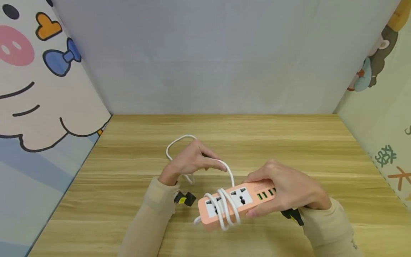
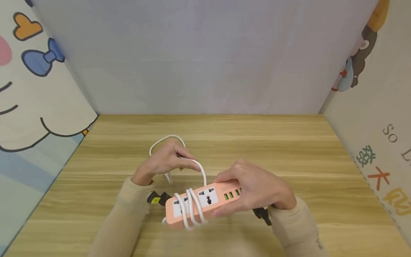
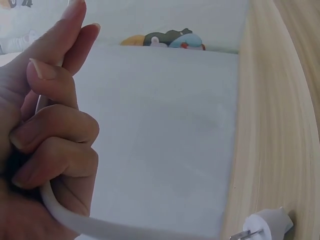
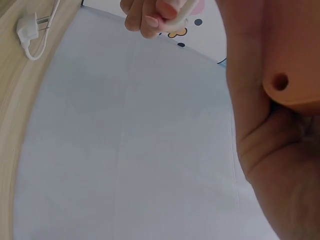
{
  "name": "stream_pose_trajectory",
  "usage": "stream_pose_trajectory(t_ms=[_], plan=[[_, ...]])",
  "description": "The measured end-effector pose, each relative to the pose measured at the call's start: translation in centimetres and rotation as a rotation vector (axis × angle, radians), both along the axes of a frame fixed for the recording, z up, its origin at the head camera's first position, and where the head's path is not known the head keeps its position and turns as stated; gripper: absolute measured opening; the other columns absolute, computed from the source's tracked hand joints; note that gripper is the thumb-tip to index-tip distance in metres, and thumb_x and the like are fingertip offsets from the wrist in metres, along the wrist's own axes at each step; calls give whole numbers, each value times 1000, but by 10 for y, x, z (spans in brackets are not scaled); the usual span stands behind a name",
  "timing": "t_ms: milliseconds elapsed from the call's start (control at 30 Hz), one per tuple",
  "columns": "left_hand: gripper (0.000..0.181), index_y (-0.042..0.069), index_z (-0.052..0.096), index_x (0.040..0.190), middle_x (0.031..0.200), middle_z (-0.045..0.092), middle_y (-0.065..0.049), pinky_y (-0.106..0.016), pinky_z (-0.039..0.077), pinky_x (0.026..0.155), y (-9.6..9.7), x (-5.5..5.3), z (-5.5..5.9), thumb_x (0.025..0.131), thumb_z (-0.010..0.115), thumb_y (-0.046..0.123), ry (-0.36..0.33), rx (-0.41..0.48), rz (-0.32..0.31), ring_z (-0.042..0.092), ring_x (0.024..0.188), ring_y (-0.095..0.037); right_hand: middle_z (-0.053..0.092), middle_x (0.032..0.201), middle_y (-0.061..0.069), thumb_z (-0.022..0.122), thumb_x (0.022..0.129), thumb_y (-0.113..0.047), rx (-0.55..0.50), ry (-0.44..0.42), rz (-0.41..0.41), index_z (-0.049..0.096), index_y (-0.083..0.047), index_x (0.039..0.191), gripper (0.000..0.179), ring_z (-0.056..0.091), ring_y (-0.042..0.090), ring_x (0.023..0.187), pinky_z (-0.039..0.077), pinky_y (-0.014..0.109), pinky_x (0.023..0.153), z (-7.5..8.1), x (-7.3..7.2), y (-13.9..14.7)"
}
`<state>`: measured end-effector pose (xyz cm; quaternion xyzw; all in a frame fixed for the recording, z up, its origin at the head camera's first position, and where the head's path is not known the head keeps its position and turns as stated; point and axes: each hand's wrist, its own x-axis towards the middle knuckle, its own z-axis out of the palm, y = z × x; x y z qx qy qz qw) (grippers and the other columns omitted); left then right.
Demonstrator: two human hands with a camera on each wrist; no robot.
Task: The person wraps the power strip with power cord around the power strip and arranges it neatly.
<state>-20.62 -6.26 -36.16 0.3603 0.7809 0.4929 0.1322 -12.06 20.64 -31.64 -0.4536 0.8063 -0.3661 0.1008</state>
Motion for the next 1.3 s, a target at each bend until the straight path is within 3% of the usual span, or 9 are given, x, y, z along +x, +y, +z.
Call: stream_pose_trajectory(t_ms=[133, 267, 367, 500, 733, 833, 1033, 1200, 1300], plan=[[7, 18, 84, 91, 73, 75, 4, -29, 50, 54, -1, 2, 2, 87, 82, 23, 8, 11, 29, 43, 47, -9, 64, 74, -21, 83, 84, -40, -5, 23, 6, 72, -30, 97, 19, 51, -9, 55, 43, 14, 49, -2, -1, 0], [9, 17, 84, 91, 60, 66, 2, -23, 40, 48, -1, 5, 7, 87, 83, 24, 7, 19, 81, 37, 45, -8, 62, 70, -20, 83, 84, -43, 25, 14, -38, 72, -29, 94, 20, 49, -8, 52, 42, 15, 46, -2, -3, 0], [11, 15, 83, 92, 59, 66, 2, -22, 35, 46, -1, 9, 13, 87, 82, 24, 17, 7, 124, 35, 43, -7, 62, 69, -19, 82, 83, -47, 69, 7, -87, 72, -28, 91, 23, 49, -6, 51, 42, 18, 46, -2, -5, 1], [12, 13, 83, 93, 76, 76, 1, -22, 42, 49, -2, 15, 21, 87, 82, 24, 21, -25, 170, 40, 45, -7, 63, 69, -19, 81, 83, -52, 124, 8, -132, 72, -28, 90, 27, 51, -4, 52, 44, 20, 48, -4, -8, 0], [13, 14, 83, 96, 86, 79, -3, -28, 53, 57, -3, 21, 29, 89, 80, 25, -2, -56, 231, 59, 53, -9, 58, 64, -20, 79, 83, -54, 175, 56, -200, 70, -27, 87, 29, 47, -4, 49, 41, 20, 47, -12, -15, -1], [12, 15, 83, 96, 85, 79, -2, -28, 53, 56, -2, 22, 31, 89, 80, 25, 3, -66, 249, 62, 55, -10, 58, 64, -20, 80, 83, -53, 190, 64, -231, 70, -25, 87, 30, 47, -4, 49, 41, 20, 47, -15, -18, -2], [12, 17, 83, 96, 80, 77, 4, -23, 39, 50, 3, 25, 33, 89, 78, 27, 39, -96, 272, 46, 51, -8, 59, 64, -19, 81, 82, -50, 205, 88, -278, 70, -23, 86, 30, 49, -3, 49, 42, 21, 47, -17, -22, -1], [12, 17, 83, 96, 90, 78, 4, -24, 47, 58, 8, 30, 36, 89, 78, 27, 51, -106, 293, 60, 65, -7, 58, 62, -17, 81, 82, -52, 210, 98, -313, 69, -22, 83, 32, 48, -2, 49, 41, 21, 47, -18, -24, -1], [14, 16, 83, 98, 91, 79, 2, -25, 48, 58, 10, 32, 38, 91, 77, 27, 53, -101, 287, 61, 65, -9, 55, 59, -17, 80, 82, -52, 207, 104, -333, 68, -23, 80, 32, 46, -1, 47, 39, 21, 45, -19, -24, 0]])
